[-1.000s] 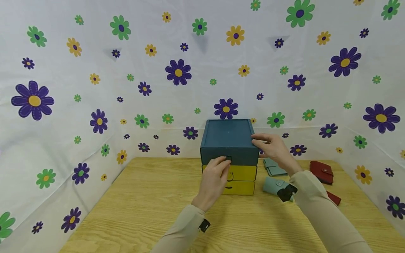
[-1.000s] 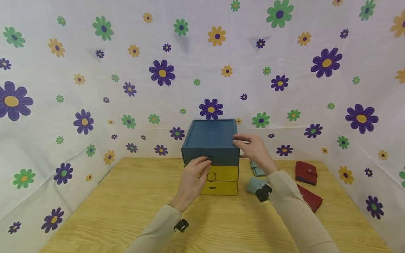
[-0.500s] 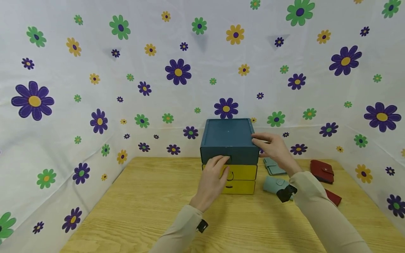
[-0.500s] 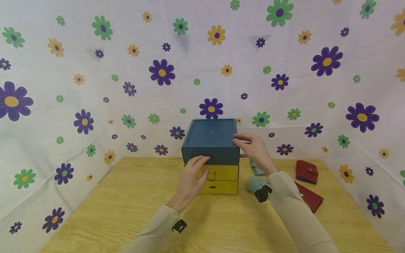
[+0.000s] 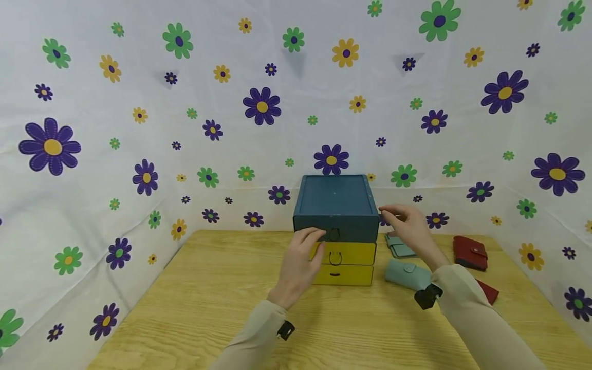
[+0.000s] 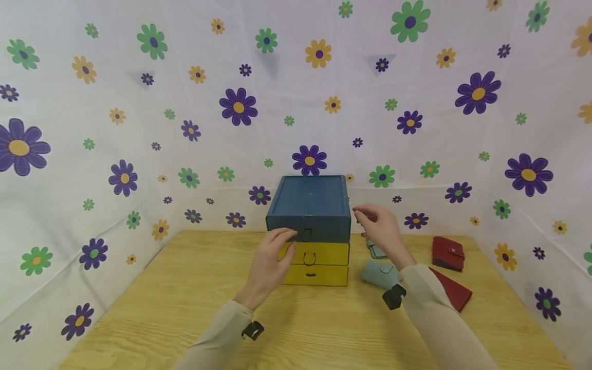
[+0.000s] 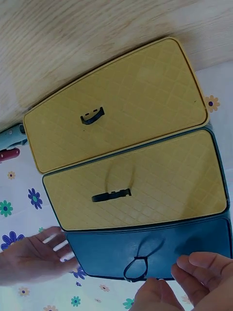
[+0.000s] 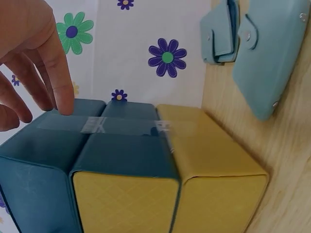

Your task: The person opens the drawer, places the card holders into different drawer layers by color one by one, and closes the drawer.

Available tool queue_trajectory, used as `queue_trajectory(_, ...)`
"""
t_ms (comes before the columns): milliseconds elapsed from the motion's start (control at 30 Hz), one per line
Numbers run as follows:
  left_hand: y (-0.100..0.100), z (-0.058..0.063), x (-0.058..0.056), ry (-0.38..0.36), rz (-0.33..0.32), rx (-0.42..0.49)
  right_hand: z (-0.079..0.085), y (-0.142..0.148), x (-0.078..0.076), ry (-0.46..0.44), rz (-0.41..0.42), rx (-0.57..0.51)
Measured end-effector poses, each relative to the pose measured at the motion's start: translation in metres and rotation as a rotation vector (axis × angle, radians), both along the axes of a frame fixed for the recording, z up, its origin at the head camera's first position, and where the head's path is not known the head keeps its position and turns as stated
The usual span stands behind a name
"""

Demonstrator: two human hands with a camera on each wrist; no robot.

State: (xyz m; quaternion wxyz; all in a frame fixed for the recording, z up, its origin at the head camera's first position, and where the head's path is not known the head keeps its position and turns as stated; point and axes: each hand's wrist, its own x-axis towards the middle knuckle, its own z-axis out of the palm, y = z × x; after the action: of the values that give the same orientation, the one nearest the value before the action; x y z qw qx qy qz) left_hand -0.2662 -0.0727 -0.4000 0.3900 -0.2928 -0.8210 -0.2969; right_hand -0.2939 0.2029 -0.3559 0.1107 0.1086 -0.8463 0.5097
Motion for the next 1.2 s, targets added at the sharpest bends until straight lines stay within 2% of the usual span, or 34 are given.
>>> queue_trajectory(267,-0.008,0.003,-0.004,0.036,-0.019,0.074,-0.026,0.011,0.007,-0.036,-0.033,0.067)
queue_trajectory(433,-0.014,0.007,-0.008,0.05,-0.018,0.143,-0.04,0.01,0.011,0.01,-0.05,0.13)
queue_trajectory(733,-0.024,0.014,-0.017,0.145,-0.006,0.251,-0.062,-0.003,0.02,0.043,-0.077,0.212)
queue_trajectory(867,-0.029,0.017,-0.02,0.134,0.006,0.283,-0.069,-0.013,0.027,0.11,-0.104,0.252)
queue_trajectory(967,-0.032,0.02,-0.025,0.113,0.012,0.293,-0.071,-0.019,0.03,0.144,-0.13,0.241)
queue_trajectory(1200,-0.035,0.029,-0.03,0.036,0.027,0.292,-0.076,-0.027,0.036,0.136,-0.142,0.266)
